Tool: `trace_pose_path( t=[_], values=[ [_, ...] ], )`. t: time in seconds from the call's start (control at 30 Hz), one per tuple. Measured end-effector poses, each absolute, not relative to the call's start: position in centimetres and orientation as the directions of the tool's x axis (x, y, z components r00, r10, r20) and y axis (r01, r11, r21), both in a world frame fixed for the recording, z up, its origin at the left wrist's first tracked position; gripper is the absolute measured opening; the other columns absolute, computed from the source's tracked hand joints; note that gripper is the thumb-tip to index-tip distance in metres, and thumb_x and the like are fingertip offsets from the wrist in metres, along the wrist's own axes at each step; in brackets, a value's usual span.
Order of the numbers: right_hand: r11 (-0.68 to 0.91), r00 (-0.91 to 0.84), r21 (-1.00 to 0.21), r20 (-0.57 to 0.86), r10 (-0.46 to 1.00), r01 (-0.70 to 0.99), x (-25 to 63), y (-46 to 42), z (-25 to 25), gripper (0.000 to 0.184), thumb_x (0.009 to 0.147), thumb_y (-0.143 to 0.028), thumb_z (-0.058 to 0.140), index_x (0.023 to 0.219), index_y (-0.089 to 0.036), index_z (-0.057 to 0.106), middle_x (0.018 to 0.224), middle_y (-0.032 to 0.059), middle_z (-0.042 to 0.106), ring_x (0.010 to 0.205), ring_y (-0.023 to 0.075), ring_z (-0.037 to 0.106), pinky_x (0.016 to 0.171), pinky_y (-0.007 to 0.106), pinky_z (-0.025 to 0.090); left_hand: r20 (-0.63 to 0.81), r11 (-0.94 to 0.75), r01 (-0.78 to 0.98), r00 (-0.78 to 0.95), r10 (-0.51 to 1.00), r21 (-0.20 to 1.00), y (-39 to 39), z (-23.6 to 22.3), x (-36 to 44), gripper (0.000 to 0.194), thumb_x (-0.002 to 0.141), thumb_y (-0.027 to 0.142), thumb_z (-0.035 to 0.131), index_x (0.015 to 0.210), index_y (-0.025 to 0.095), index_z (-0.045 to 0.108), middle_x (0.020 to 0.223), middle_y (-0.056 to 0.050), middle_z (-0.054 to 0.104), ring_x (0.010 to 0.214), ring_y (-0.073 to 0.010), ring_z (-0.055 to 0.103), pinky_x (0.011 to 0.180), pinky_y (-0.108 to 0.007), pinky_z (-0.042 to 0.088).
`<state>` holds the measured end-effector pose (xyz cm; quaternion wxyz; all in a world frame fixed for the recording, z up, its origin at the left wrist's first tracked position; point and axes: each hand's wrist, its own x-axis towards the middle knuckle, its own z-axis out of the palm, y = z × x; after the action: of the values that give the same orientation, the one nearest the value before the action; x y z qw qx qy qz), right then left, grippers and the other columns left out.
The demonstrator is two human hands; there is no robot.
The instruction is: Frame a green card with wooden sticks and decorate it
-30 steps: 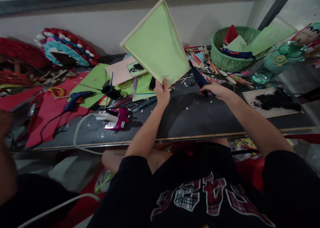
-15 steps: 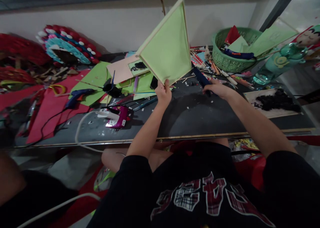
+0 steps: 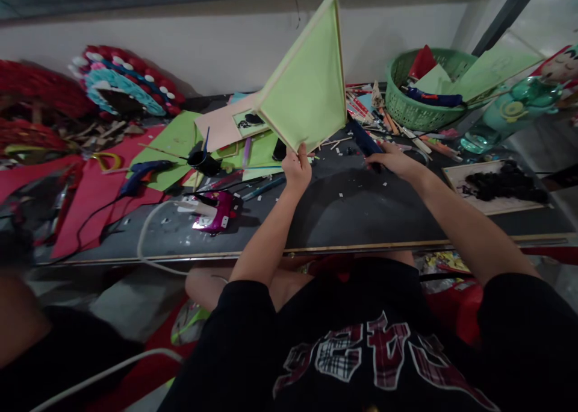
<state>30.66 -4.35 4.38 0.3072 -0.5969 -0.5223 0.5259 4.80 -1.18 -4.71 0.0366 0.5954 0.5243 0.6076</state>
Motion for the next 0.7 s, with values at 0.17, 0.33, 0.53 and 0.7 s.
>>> trace_pose_path(
  t=[0.17,0.33,0.53,0.7],
  values=[
    [-0.322,-0.227,-0.933,-0.352,0.908,0.159,30.8,-4.7,4.6,0.006,0.078,-0.016,0.064,0.077,-0.022,0.064,0.072,0.0015,0.069,0.07,0.0157,0.066,0.069,0.026,0.056,0.703,-0.457,0.602,-0.264,0.66,0.655,-1.1,-4.8,4.0,0.048,0.105,0.055,0.038,0.091,0.017,0.064,0.073,-0.01,0.075,0.075,-0.0176,0.073,0.069,-0.028,0.054],
    [-0.205,-0.101,-0.873,-0.276,0.956,0.442,30.7,-4.2,4.7,0.015,0.08,-0.013,0.068,0.072,-0.022,0.06,0.064,0.0007,0.065,0.058,0.0148,0.059,0.061,0.028,0.05,0.695,-0.494,0.595,-0.158,0.701,0.634,-1.3,-4.9,3.9,0.049,0.106,0.054,0.037,0.098,0.016,0.067,0.077,-0.01,0.075,0.074,-0.0165,0.072,0.071,-0.026,0.054],
    [-0.182,-0.037,-0.8,-0.247,0.968,0.572,30.3,-3.6,4.1,0.018,0.079,-0.02,0.078,0.075,-0.021,0.06,0.065,0.0007,0.063,0.057,0.0139,0.059,0.063,0.028,0.05,0.764,-0.621,0.564,-0.028,0.644,0.544,-1.7,-4.6,4.3,0.061,0.105,0.063,0.028,0.103,0.017,0.068,0.095,-0.013,0.077,0.083,-0.0187,0.075,0.081,-0.028,0.057],
    [-0.198,0.022,-0.782,-0.229,0.973,0.591,30.0,-3.2,4.2,0.034,0.081,-0.048,0.076,0.069,-0.023,0.056,0.059,0.0012,0.058,0.055,0.0158,0.055,0.057,0.029,0.047,0.788,-0.651,0.581,0.026,0.615,0.488,-1.9,-4.4,4.4,0.06,0.105,0.061,0.025,0.106,0.018,0.068,0.095,-0.012,0.077,0.089,-0.0206,0.075,0.087,-0.031,0.058]
  ],
)
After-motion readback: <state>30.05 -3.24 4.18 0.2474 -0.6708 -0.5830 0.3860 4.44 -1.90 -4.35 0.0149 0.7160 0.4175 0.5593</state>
